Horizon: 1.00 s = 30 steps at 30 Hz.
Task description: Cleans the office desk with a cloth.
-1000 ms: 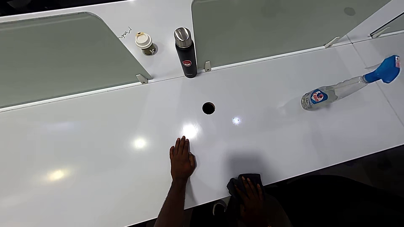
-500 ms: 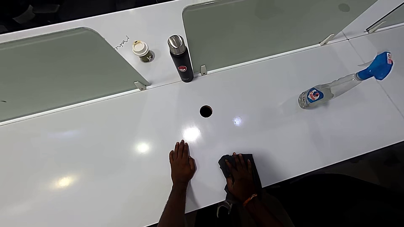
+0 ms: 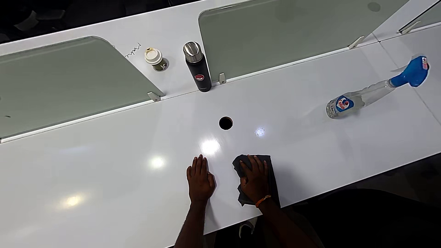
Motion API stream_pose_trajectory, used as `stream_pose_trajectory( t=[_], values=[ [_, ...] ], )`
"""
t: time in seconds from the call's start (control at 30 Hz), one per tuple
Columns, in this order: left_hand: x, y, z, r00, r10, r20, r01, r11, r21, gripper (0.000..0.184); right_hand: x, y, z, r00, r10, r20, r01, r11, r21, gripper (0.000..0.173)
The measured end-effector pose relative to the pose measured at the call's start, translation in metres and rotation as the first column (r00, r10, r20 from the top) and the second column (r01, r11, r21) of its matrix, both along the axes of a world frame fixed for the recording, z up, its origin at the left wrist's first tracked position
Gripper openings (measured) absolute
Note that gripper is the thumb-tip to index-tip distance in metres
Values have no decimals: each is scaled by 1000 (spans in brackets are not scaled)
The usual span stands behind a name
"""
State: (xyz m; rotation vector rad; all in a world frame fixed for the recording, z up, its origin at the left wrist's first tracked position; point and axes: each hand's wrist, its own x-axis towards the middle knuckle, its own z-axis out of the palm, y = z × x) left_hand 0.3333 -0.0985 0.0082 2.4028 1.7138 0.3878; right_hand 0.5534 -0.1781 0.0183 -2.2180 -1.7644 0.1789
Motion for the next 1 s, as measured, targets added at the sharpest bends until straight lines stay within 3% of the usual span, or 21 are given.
stream_pose_trajectory(
  t=[0.2,0.4,0.5,0.57,0.7,0.9,1.0],
  values=[
    [-1,0,-1,1000,-4,6,4,1000,-3,59,3,-16,6,997,64,-36,-66,996,-60,49],
    [0,1,0,1000,-6,12,6,1000,-3,59,2,-87,18,983,161,-92,-176,966,-188,55],
    [0,1,-3,1000,-14,17,14,1000,0,60,11,-123,19,970,201,-137,-222,961,-163,58],
    [0,1,-3,1000,-18,21,17,1000,12,60,23,-144,12,967,214,-136,-226,971,-83,50],
    [0,1,-2,1000,-25,17,25,1000,13,60,56,-175,5,988,127,-85,-125,992,37,44],
    [0,-1,-2,1000,-22,22,22,1000,7,61,102,-184,15,971,-240,-17,240,971,0,43],
    [0,-1,-1,999,-25,28,24,1000,14,60,95,-192,13,951,-304,-49,304,953,0,46]
  ],
)
